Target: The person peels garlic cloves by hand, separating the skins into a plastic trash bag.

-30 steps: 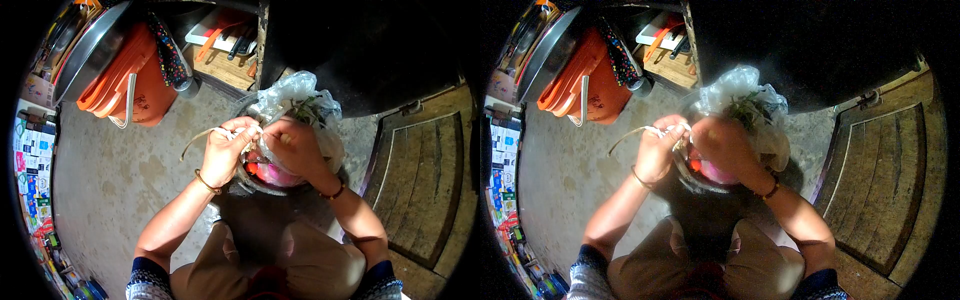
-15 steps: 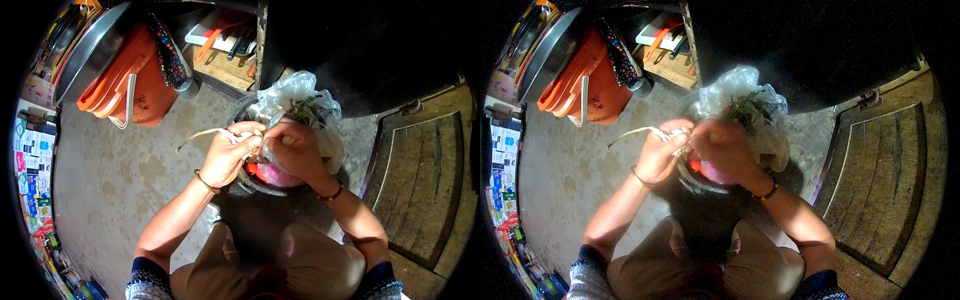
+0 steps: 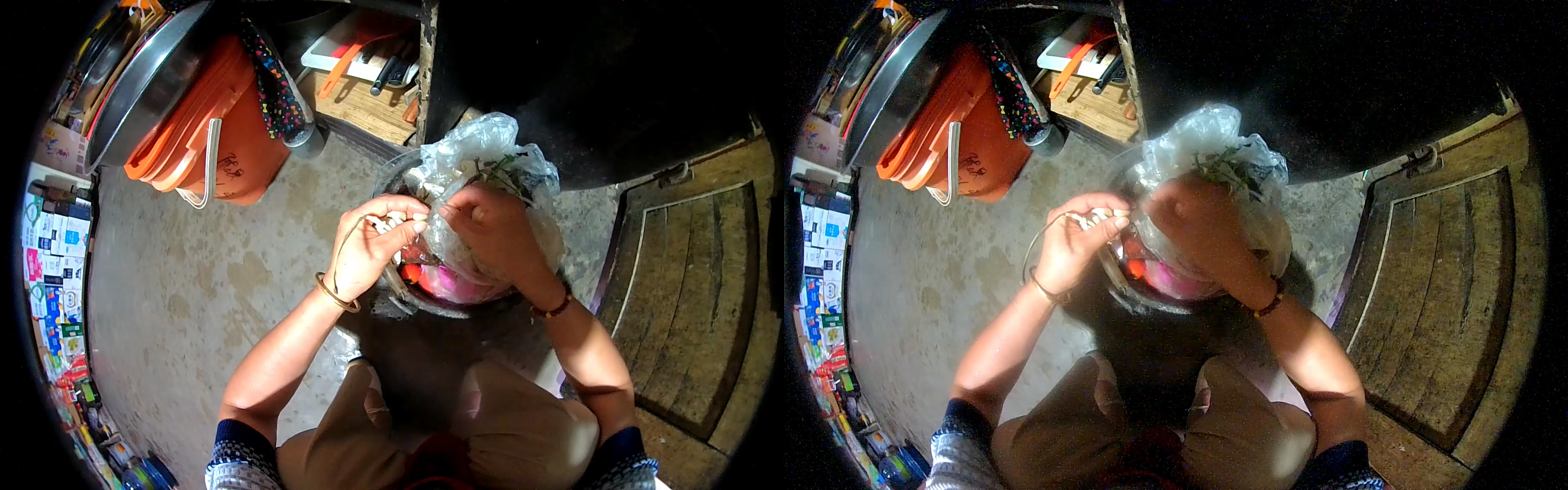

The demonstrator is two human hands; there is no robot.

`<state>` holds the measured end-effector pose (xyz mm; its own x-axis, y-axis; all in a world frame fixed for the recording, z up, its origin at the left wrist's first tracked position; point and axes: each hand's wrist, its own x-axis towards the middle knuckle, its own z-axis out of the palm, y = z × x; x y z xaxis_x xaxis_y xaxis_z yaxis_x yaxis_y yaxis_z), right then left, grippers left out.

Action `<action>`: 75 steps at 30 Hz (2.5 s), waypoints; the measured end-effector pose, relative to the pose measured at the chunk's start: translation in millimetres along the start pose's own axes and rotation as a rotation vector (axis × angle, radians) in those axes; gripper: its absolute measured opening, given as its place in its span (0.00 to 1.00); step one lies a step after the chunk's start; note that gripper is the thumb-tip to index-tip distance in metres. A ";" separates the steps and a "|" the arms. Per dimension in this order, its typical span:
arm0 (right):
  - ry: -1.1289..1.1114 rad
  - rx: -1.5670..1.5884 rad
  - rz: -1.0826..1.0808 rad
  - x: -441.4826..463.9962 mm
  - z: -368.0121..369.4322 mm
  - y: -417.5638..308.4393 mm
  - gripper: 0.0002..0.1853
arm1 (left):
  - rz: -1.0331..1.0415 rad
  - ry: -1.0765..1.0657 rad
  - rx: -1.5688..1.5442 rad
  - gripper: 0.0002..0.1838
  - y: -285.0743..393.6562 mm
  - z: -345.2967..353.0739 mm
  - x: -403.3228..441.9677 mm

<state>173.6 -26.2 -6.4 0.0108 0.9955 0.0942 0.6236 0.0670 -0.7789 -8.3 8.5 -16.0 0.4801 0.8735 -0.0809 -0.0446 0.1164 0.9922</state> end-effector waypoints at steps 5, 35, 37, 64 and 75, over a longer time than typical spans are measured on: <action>-0.020 0.148 0.007 -1.2 2.4 -8.5 0.09 | 0.348 0.090 0.438 0.08 4.1 3.3 3.9; -0.060 0.570 0.100 -6.7 12.0 12.3 0.02 | -0.032 -0.075 -0.629 0.11 -14.4 0.4 2.6; 0.005 0.479 0.060 -4.9 18.3 26.3 0.02 | -0.080 -0.018 -0.728 0.11 -13.3 -0.6 3.4; -0.240 0.745 0.299 3.7 0.6 -0.3 0.09 | -0.009 -0.269 -0.327 0.25 -8.4 -5.5 5.3; -0.066 0.504 -0.020 -8.8 37.3 11.3 0.15 | 0.627 -0.105 0.857 0.22 -4.4 5.5 3.6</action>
<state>151.4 -31.7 -39.1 -0.0569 0.9947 0.0856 0.1683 0.0940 -0.9812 -1.6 8.6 -20.2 0.6602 0.6121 0.4353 0.3013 -0.7467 0.5930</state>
